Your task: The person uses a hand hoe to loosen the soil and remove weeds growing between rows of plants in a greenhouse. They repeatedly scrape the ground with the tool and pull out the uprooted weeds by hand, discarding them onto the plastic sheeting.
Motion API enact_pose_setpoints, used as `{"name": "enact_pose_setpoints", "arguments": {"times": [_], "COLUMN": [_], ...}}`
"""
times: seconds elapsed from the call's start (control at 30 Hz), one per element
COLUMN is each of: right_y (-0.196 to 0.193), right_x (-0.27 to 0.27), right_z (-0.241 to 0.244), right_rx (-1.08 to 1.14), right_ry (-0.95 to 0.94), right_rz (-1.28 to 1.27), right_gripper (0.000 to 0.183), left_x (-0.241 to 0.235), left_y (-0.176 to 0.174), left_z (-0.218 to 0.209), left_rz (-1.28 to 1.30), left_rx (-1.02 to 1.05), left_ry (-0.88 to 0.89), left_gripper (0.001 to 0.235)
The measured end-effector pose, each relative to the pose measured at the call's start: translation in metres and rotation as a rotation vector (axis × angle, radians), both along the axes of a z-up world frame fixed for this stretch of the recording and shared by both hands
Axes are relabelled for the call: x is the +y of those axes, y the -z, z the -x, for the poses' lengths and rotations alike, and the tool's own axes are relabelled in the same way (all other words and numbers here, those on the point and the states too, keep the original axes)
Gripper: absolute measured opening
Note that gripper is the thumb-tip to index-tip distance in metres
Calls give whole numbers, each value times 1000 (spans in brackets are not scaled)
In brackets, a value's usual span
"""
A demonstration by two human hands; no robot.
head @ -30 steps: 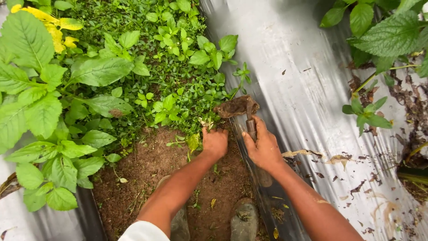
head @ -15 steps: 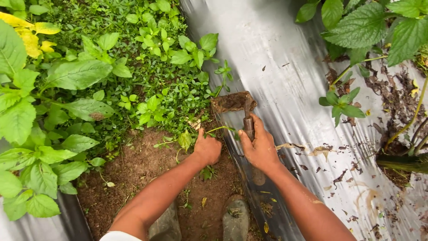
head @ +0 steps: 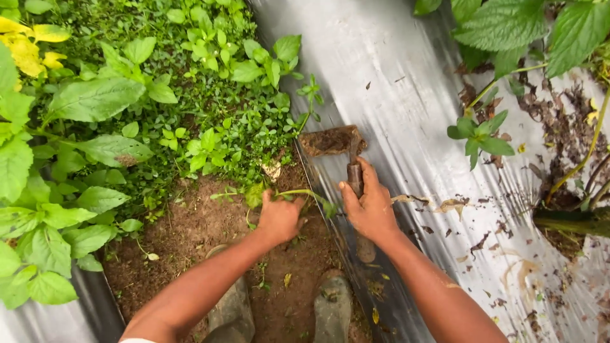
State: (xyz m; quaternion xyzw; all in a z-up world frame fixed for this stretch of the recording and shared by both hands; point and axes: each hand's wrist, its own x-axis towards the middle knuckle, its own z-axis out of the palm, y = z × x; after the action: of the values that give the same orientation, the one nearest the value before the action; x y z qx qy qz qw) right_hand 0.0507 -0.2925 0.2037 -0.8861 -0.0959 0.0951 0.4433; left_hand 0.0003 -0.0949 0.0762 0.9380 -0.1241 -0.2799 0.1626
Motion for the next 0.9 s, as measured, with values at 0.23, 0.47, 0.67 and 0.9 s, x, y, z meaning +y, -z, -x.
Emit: {"name": "enact_pose_setpoints", "arguments": {"times": [0.23, 0.47, 0.67, 0.9], "right_y": [6, 9, 0, 14], "right_x": [7, -2, -12, -6], "right_z": [0, -1, 1, -1], "right_rx": [-38, -7, 23, 22], "right_ry": [-40, -32, -15, -18], "right_rz": [-40, -35, -56, -73], "right_gripper": [55, 56, 55, 56], "left_x": [-34, -9, 21, 33], "left_y": [120, 49, 7, 11], "left_z": [-25, -18, 15, -1], "left_rz": [-83, 18, -225, -154], "left_rx": [-357, -504, -147, -188], "left_ry": [107, 128, 276, 89], "left_gripper": [37, 15, 21, 36]}}
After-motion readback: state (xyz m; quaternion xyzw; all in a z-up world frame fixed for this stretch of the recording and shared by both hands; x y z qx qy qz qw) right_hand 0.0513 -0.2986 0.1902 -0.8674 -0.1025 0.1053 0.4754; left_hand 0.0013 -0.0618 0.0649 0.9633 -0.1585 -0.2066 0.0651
